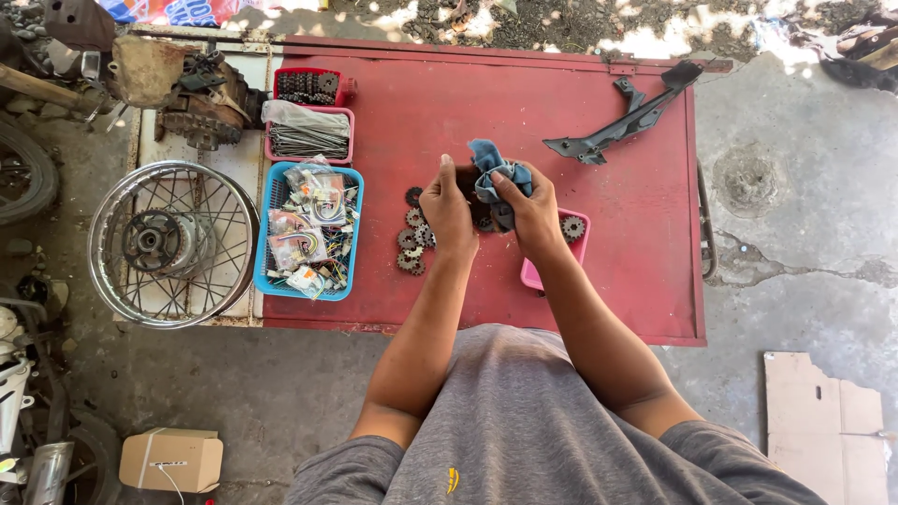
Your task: Cleaning motorcycle engine gears using a cloth.
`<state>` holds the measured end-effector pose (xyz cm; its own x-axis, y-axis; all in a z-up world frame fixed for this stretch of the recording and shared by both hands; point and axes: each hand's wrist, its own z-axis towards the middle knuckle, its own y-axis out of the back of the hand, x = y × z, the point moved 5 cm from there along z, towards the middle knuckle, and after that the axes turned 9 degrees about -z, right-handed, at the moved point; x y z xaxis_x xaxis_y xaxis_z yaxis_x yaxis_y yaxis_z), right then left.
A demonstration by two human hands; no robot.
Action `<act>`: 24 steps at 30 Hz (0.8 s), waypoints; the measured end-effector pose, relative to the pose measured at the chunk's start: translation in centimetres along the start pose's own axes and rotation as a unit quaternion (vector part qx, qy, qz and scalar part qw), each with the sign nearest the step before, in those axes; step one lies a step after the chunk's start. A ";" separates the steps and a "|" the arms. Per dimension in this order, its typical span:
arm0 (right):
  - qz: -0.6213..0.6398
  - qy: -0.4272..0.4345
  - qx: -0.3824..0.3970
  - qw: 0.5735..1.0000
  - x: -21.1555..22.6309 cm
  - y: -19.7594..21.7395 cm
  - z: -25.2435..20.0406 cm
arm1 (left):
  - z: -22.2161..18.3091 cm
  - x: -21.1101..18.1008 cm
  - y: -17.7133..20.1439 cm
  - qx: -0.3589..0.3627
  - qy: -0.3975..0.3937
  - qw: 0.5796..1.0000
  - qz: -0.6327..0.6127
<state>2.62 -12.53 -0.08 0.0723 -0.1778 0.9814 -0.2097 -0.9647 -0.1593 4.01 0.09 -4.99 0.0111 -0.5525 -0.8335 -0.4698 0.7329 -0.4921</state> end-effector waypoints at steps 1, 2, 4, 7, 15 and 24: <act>0.001 0.000 0.000 1.000 -0.7 0.4 0.3 | 0.0 0.1 -0.1 0.000 0.000 1.000 0.001; -0.007 0.000 0.001 1.000 -1.3 0.7 0.6 | 0.1 0.1 -0.1 -0.007 -0.005 1.000 0.005; -0.014 0.001 0.002 1.000 -2.2 1.2 1.0 | 0.5 0.6 -0.1 -0.014 -0.011 1.000 0.009; 0.032 -0.015 0.009 0.999 -2.8 1.2 0.9 | 1.4 2.1 0.6 -0.008 -0.009 1.000 -0.017; -0.343 0.181 0.040 0.921 -0.6 -0.4 -0.8 | 0.6 5.1 -0.5 0.090 0.231 0.941 -0.229; -0.388 0.198 0.075 0.897 0.6 -0.1 -0.5 | -0.7 3.1 -1.6 0.093 0.301 0.919 -0.237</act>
<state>2.15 -12.39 0.59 -0.2182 0.6129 0.7594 -0.1106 -0.7887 0.6047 4.21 -3.09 -6.61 -0.3407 -0.9058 -0.2519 -0.3790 0.3775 -0.8449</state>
